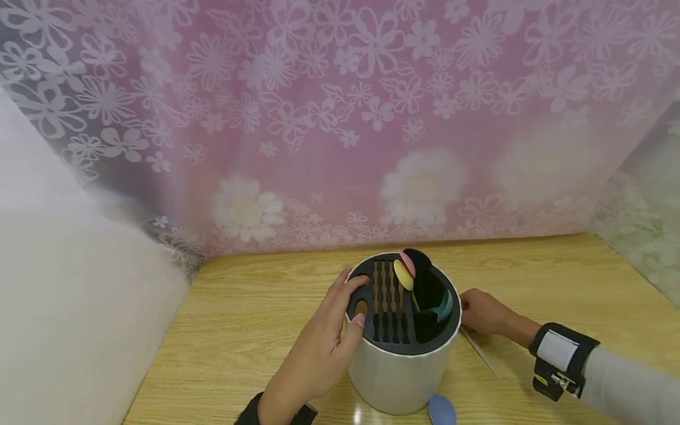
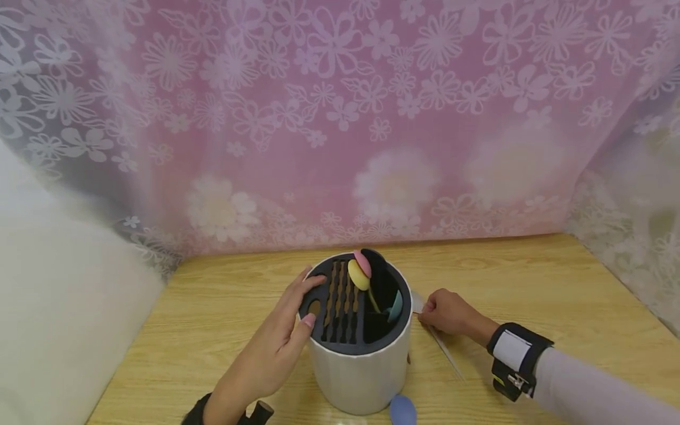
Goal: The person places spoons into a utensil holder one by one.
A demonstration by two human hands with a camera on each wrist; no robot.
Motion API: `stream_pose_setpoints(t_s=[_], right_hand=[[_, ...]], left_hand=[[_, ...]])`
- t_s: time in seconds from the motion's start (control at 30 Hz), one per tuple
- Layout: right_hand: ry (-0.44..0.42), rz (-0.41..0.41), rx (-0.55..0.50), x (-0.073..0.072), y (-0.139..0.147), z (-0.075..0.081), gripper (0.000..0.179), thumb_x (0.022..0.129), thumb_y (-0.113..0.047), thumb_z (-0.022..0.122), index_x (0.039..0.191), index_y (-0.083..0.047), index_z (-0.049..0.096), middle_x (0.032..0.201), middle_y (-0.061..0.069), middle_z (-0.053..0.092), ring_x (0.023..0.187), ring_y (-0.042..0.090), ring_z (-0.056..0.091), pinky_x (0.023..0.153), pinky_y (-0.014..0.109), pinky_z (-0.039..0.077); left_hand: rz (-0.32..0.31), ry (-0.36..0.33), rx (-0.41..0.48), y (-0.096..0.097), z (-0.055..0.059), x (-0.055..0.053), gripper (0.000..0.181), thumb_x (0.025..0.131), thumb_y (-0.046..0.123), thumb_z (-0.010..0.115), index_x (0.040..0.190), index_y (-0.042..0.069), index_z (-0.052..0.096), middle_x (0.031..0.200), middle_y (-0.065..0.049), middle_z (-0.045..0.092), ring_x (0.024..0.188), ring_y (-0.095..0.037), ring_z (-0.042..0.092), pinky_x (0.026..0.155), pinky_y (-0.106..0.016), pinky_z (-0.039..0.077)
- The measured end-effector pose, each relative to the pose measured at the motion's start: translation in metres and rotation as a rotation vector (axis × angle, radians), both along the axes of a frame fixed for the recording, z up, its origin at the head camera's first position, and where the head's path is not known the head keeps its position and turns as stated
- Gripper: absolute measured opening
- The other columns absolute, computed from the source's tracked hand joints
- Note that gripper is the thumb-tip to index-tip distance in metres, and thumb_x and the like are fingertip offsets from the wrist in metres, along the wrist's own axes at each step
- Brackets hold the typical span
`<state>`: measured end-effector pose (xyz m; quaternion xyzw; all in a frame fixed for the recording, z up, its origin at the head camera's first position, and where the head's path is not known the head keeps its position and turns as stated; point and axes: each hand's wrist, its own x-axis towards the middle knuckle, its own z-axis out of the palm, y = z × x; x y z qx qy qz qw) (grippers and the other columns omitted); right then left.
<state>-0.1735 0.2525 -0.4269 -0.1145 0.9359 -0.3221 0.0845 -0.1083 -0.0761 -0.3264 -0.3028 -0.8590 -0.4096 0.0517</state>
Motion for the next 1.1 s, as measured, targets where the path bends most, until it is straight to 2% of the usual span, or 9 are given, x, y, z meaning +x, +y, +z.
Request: stream_pose_setpoints(t_s=[0.07,0.23,0.43,0.67,0.77,0.87,0.97,1.1], right_hand=[[-0.06,-0.031,-0.016,0.001,0.009,0.001,0.015,0.077,-0.01,0.06,0.063,-0.007,0.056,0.052,-0.003,0.05,0.047,0.012,0.046,0.043,0.028,0.039],[-0.112,-0.04,-0.028,0.005,0.035,0.002,0.021,0.079,-0.019,0.065,0.066,-0.004,0.057,0.057,-0.001,0.05,0.051,0.013,0.046,0.045,0.028,0.041],[-0.122,-0.048,-0.021,0.006,0.055,0.0,0.025,0.08,-0.023,0.066,0.067,-0.005,0.056,0.058,-0.001,0.051,0.052,0.014,0.046,0.045,0.027,0.041],[-0.116,-0.069,0.0,0.007,0.059,-0.004,0.026,0.078,-0.027,0.067,0.068,-0.006,0.056,0.056,-0.002,0.05,0.051,0.013,0.046,0.045,0.026,0.04],[-0.029,-0.041,0.063,0.012,0.06,0.001,0.022,0.079,-0.025,0.067,0.068,-0.009,0.057,0.057,-0.003,0.051,0.05,0.01,0.044,0.045,0.026,0.04],[0.135,0.003,0.178,0.018,0.059,0.015,0.016,0.08,-0.023,0.066,0.069,-0.013,0.058,0.058,-0.006,0.051,0.048,0.007,0.041,0.045,0.027,0.039],[0.278,0.026,0.265,0.019,0.055,0.039,0.012,0.081,-0.021,0.064,0.072,-0.015,0.059,0.056,-0.008,0.05,0.045,0.005,0.037,0.044,0.027,0.037],[0.376,0.039,0.287,0.021,0.047,0.077,0.01,0.084,-0.022,0.062,0.078,-0.015,0.061,0.055,-0.009,0.048,0.044,0.005,0.035,0.042,0.026,0.035]], left_hand=[[-0.007,0.009,0.003,0.0,0.0,0.0,0.043,0.096,0.031,0.035,0.138,0.032,0.025,0.149,0.005,0.015,0.13,-0.011,0.018,0.098,-0.051,0.036],[0.001,0.028,0.004,0.001,0.0,0.001,0.044,0.095,0.03,0.036,0.138,0.031,0.024,0.146,0.005,0.024,0.128,-0.011,0.02,0.097,-0.05,0.037],[-0.005,0.035,-0.003,0.001,0.0,0.0,0.045,0.095,0.027,0.036,0.139,0.028,0.025,0.142,0.007,0.028,0.125,-0.006,0.025,0.098,-0.045,0.038],[-0.003,0.042,0.003,0.004,-0.002,-0.001,0.045,0.094,0.025,0.037,0.138,0.026,0.026,0.139,0.007,0.032,0.12,-0.005,0.032,0.095,-0.044,0.041],[-0.005,0.029,0.009,0.005,-0.003,0.0,0.045,0.094,0.024,0.038,0.138,0.027,0.027,0.138,0.009,0.032,0.119,-0.004,0.033,0.094,-0.043,0.041],[-0.009,0.028,0.012,0.007,-0.004,0.0,0.045,0.094,0.024,0.038,0.137,0.027,0.027,0.137,0.01,0.033,0.114,-0.004,0.037,0.091,-0.041,0.043],[-0.003,0.027,0.011,0.007,-0.004,-0.001,0.046,0.094,0.024,0.038,0.138,0.028,0.026,0.136,0.011,0.033,0.11,-0.004,0.039,0.089,-0.04,0.044],[0.002,0.023,0.013,0.007,-0.004,-0.003,0.046,0.094,0.024,0.037,0.138,0.029,0.025,0.137,0.011,0.031,0.109,-0.004,0.039,0.089,-0.04,0.044]])
